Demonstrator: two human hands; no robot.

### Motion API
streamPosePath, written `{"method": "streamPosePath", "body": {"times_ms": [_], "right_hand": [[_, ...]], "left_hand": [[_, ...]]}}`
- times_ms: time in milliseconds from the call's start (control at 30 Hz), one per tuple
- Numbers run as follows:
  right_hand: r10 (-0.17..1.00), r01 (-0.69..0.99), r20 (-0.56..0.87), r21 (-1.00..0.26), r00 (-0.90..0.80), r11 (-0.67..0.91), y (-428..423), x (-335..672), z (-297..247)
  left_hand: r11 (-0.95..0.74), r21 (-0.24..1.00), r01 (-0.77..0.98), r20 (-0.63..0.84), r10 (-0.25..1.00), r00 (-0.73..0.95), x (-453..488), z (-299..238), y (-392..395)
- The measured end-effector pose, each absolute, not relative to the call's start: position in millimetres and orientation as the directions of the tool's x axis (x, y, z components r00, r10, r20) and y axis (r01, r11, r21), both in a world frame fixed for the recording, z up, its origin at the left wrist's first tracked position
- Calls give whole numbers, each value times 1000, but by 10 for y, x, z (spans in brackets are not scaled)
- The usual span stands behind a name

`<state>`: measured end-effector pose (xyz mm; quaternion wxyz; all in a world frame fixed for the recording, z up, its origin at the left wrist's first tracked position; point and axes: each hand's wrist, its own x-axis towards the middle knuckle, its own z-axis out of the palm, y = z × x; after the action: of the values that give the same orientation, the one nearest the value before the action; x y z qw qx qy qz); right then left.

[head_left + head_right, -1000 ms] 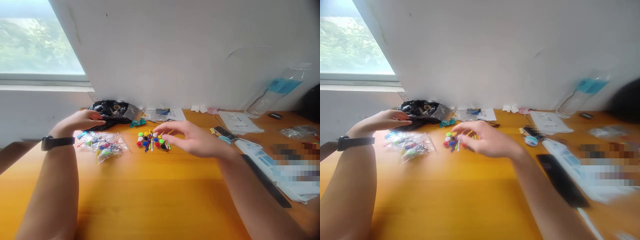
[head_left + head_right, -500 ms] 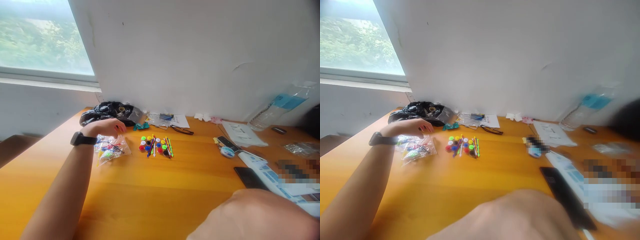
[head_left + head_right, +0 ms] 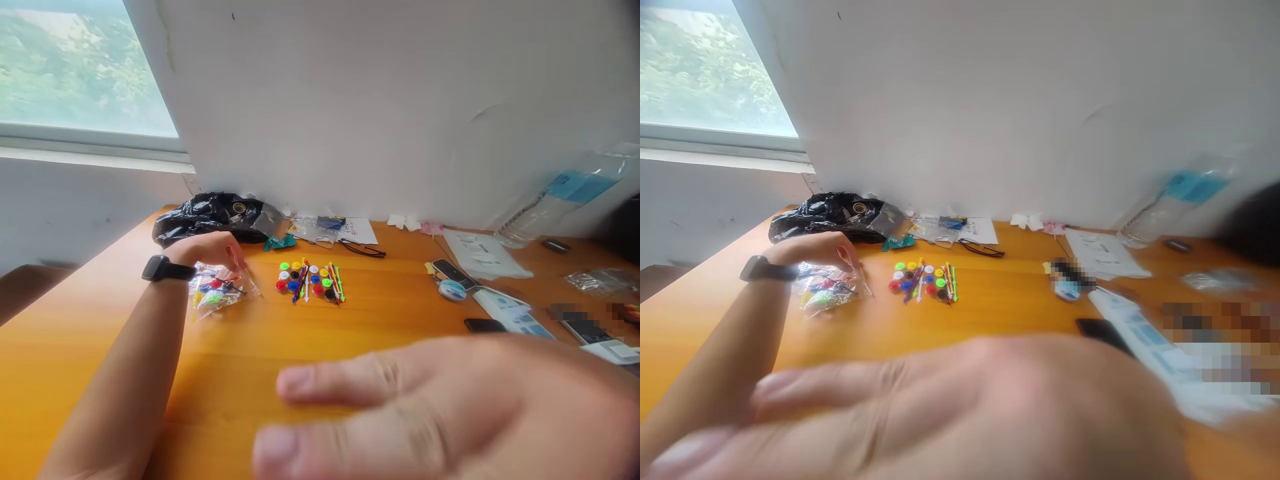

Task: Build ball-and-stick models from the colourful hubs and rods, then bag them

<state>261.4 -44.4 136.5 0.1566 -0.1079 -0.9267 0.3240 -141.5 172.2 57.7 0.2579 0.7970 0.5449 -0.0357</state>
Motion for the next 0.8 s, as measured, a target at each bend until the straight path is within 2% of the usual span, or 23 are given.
{"method": "streamPosePath", "body": {"times_ms": [67, 133, 200, 300, 400, 567, 700, 800], "right_hand": [[410, 114, 291, -681, -864, 724, -307, 2609, 1543], [397, 66, 324, -698, -859, 713, -134, 2579, 1666], [415, 64, 313, -729, -854, 681, 21, 2543, 1699], [462, 96, 263, -779, -847, 619, 161, 2506, 1619], [490, 101, 226, -826, -842, 554, 219, 2483, 1506], [598, 116, 197, -889, -777, 443, 294, 2372, 1346], [718, 207, 154, -898, -679, 388, 295, 2166, 1195], [791, 254, 185, -884, -583, 393, 237, 2000, 1115]], "left_hand": [[-299, 387, 872, -314, 846, 430, -1446, 601, 1705], [-317, 427, 847, -315, 826, 468, -1443, 625, 1678], [-304, 451, 839, -340, 811, 477, -1396, 636, 1649], [-240, 418, 876, -370, 836, 405, -1288, 634, 1617], [-210, 418, 884, -340, 866, 367, -1256, 690, 1572], [-262, 592, 762, -287, 815, 503, -1448, 1021, 1359], [-340, 654, 676, -197, 786, 586, -1410, 1344, 1118], [-400, 713, 577, -99, 757, 647, -1112, 1501, 974]]}}
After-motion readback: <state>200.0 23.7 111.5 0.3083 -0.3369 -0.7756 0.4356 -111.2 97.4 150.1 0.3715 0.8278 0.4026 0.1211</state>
